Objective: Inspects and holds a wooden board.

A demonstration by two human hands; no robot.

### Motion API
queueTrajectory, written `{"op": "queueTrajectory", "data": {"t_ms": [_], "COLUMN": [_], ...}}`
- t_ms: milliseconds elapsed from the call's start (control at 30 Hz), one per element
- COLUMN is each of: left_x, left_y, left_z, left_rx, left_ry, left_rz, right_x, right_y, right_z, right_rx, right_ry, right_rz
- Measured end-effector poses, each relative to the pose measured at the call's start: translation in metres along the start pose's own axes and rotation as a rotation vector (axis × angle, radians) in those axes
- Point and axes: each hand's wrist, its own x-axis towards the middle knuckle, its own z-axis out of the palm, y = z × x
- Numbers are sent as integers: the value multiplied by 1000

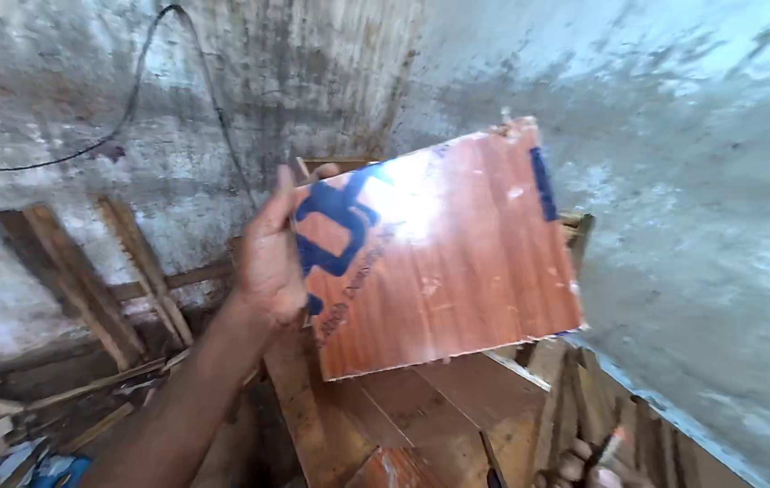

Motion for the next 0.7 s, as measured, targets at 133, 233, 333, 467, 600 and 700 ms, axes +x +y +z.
{"op": "queueTrajectory", "data": {"t_ms": [133,233,333,467,600,700], "left_x": [-8,-10,-14,-18,-22,-25], "left_y": [0,-1,-3,-7,-13,-17], "left_z": [-4,-7,-6,-3,4,7], "left_rx": [31,-30,-35,14,25,98], "left_ry": [-34,-58,-38,-26,-29,-4], "left_rz": [-3,11,3,-14,-100,-172], "right_x": [-6,-12,-21,-36,-58,-78], "right_y": [-22,-29,-30,-28,-27,-30], "right_z": [24,35,39,42,42,45], "right_rx": [-78,-111,-119,-107,-96,-86], "right_ry": [49,88,130,172,224,225], "right_rz": [14,1,9,23,41,59]}}
